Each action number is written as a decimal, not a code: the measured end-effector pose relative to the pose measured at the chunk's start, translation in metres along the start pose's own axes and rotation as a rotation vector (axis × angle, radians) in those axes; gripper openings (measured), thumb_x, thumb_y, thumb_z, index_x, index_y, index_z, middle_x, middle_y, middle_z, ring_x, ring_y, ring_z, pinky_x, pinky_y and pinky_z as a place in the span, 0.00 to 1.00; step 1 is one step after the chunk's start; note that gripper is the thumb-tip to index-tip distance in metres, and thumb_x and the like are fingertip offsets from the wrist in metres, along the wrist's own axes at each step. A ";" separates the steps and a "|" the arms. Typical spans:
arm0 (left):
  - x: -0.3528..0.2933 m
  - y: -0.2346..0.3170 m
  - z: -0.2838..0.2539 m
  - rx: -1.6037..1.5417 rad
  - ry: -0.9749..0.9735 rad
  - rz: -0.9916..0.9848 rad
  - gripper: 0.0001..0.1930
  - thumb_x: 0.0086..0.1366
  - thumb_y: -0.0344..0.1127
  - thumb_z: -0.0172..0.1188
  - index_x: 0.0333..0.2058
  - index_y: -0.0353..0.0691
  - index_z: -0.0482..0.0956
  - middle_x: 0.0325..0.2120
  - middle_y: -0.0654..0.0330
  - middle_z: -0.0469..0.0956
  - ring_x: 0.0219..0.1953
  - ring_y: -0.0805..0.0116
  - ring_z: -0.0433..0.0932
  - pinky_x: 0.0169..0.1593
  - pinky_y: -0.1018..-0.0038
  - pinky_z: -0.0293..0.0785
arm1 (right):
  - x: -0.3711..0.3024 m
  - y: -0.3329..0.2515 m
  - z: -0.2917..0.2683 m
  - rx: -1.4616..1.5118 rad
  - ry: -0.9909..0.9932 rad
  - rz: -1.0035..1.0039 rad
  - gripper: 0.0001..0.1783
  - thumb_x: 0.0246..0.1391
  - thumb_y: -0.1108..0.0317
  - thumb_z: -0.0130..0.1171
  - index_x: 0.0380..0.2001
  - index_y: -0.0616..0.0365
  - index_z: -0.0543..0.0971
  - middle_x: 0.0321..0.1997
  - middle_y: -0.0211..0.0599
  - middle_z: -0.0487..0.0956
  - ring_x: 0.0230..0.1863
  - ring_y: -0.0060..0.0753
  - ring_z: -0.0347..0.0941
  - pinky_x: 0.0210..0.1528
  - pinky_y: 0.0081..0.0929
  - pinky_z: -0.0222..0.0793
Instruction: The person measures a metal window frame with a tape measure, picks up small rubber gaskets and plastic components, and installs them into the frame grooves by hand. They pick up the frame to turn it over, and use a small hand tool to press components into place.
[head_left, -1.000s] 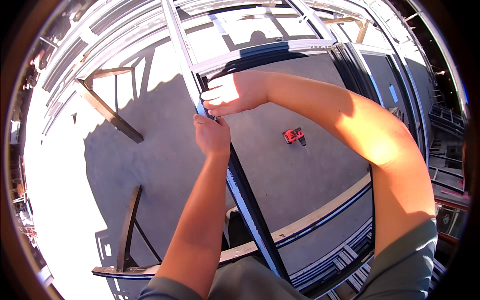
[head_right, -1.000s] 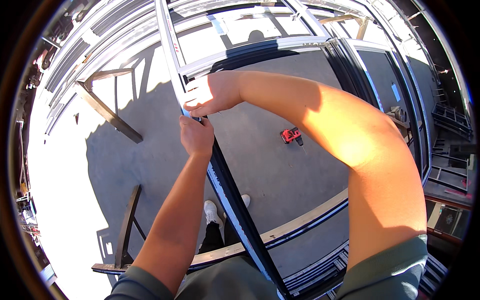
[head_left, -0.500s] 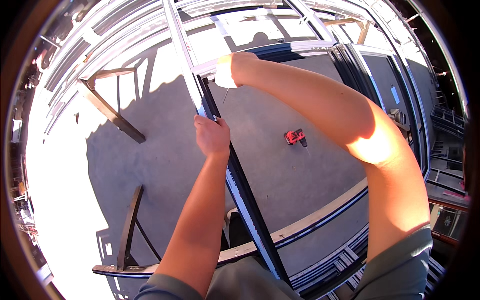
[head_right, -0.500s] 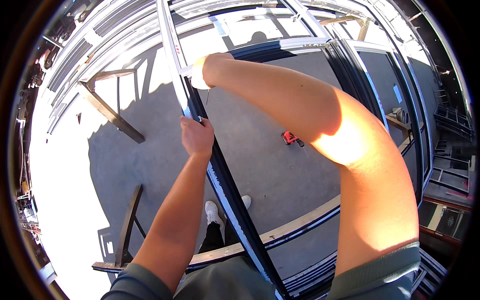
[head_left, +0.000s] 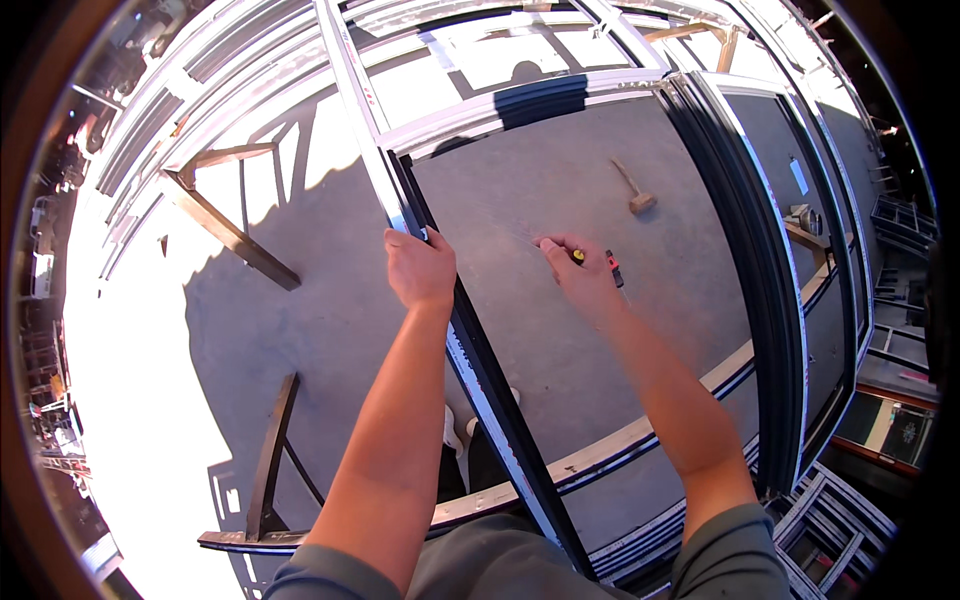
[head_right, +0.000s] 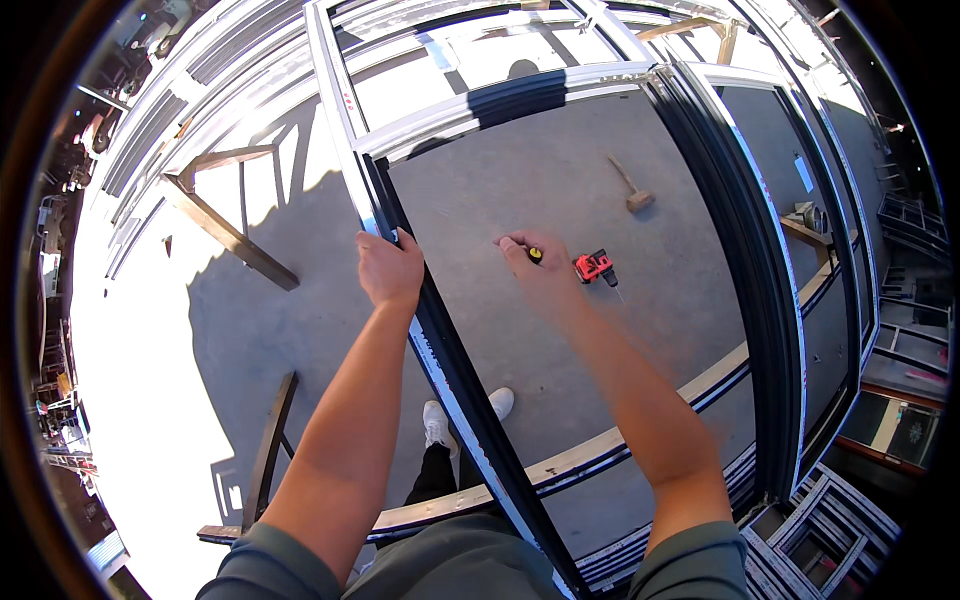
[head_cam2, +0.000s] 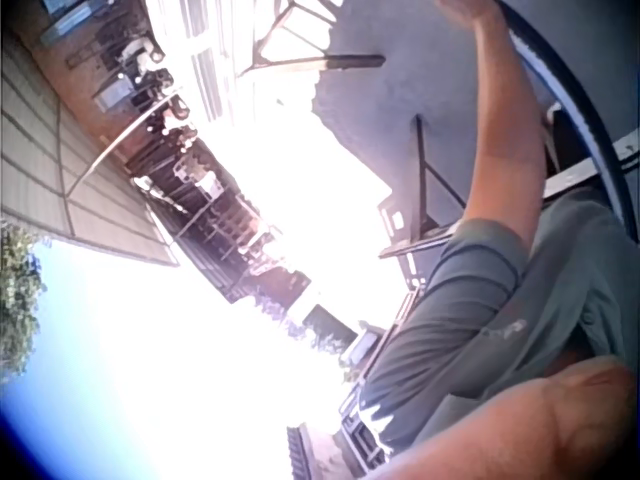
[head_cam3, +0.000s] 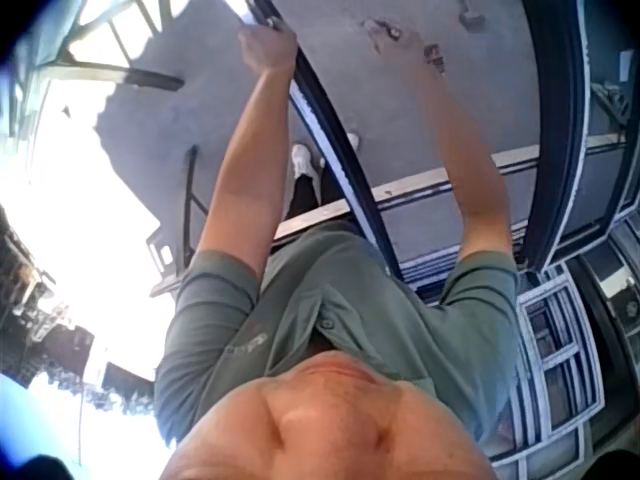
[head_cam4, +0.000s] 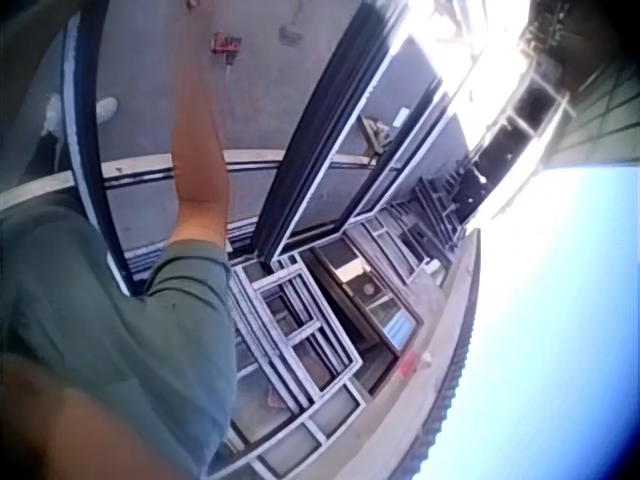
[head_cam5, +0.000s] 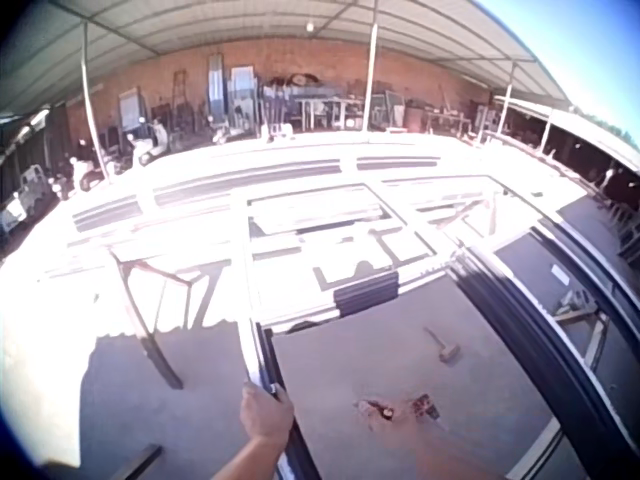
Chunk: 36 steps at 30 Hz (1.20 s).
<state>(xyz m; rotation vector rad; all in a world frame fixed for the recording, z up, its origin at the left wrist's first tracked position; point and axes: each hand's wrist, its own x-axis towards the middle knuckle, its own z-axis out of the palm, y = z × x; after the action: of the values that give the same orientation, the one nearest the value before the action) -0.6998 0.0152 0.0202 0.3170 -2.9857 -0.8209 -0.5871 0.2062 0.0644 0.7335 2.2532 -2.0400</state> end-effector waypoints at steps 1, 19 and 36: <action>-0.001 0.002 -0.002 -0.002 -0.007 -0.010 0.24 0.70 0.47 0.59 0.46 0.27 0.67 0.41 0.39 0.81 0.44 0.38 0.84 0.48 0.52 0.82 | -0.023 0.012 -0.003 0.158 0.024 0.095 0.14 0.72 0.62 0.58 0.48 0.61 0.85 0.23 0.17 0.70 0.21 0.13 0.60 0.24 0.18 0.56; -0.090 -0.076 -0.042 -0.061 -0.284 0.435 0.50 0.69 0.59 0.60 0.73 0.23 0.51 0.68 0.35 0.64 0.72 0.39 0.61 0.74 0.52 0.56 | -0.666 0.115 0.034 0.258 1.131 0.405 0.18 0.74 0.60 0.53 0.47 0.66 0.83 0.22 0.28 0.71 0.25 0.19 0.64 0.29 0.22 0.59; -0.475 -0.227 -0.182 -0.061 -0.877 1.604 0.38 0.65 0.40 0.67 0.69 0.30 0.63 0.67 0.41 0.65 0.72 0.41 0.59 0.75 0.48 0.50 | -0.999 0.325 0.277 0.960 1.924 0.768 0.17 0.69 0.58 0.58 0.50 0.59 0.78 0.34 0.32 0.80 0.28 0.25 0.76 0.30 0.26 0.72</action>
<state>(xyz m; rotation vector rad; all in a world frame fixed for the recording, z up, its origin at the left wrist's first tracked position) -0.1774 -0.1707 0.0742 -2.4912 -2.3122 -0.7592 0.3332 -0.3710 0.0351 3.7010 -0.0707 -1.6449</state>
